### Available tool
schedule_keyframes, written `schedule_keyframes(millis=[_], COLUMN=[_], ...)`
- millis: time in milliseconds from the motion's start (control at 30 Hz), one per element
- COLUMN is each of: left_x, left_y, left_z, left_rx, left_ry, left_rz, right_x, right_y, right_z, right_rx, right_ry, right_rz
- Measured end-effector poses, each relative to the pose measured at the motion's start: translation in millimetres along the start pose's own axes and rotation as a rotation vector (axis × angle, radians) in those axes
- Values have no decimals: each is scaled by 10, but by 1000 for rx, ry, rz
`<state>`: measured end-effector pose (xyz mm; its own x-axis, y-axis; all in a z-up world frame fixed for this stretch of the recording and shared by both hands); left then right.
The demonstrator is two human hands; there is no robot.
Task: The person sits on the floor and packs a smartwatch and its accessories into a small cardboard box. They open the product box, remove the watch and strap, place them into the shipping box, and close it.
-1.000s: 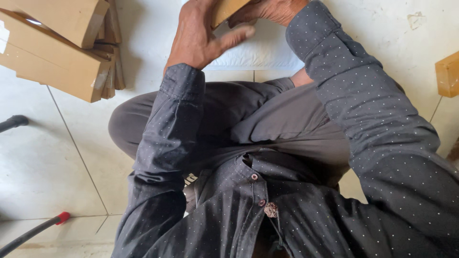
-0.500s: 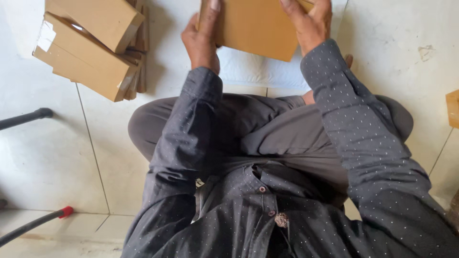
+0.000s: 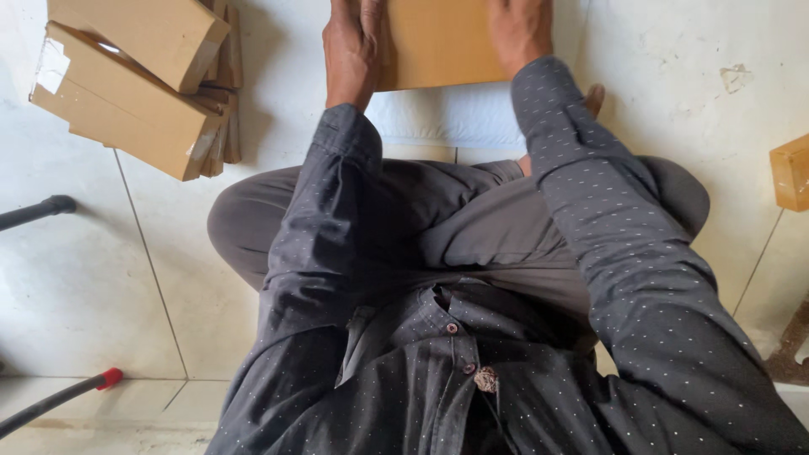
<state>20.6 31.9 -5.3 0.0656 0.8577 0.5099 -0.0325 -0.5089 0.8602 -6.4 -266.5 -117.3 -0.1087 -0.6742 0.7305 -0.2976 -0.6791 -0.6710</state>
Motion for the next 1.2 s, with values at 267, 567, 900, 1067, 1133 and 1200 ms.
schedule_keyframes(millis=[267,567,900,1067,1133,1200], left_x=[-376,-421,-379,-341,-368,-451], left_y=[172,184,153,359,350,311], left_z=[-280,-284,-284,-217,-232,-263], left_rx=[-159,-137,-32,-273,-302,-279], left_ry=[78,88,51,-90,-236,-379], left_rz=[622,664,653,598,650,786], right_x=[217,59,449,219,164,188], right_y=[-1508,-1220,-303,-116,4,141], right_z=[-841,-602,-847,-872,-766,-693], right_rx=[284,51,-542,-385,-368,-361], right_ry=[378,235,477,410,379,345], right_rz=[-476,-490,-184,-120,-62,-46])
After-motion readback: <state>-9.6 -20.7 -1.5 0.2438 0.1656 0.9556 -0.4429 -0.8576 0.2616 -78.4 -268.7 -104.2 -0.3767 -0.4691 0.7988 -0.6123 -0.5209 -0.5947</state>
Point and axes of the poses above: each hand's wrist, its own z-axis towards the middle knuckle, its own x-axis out of the back of the hand, y = z × x, the point moved 7 cm from there along z, towards the middle knuckle, and after that the axes turned 3 degrees about -x, right-handed, at the moved point
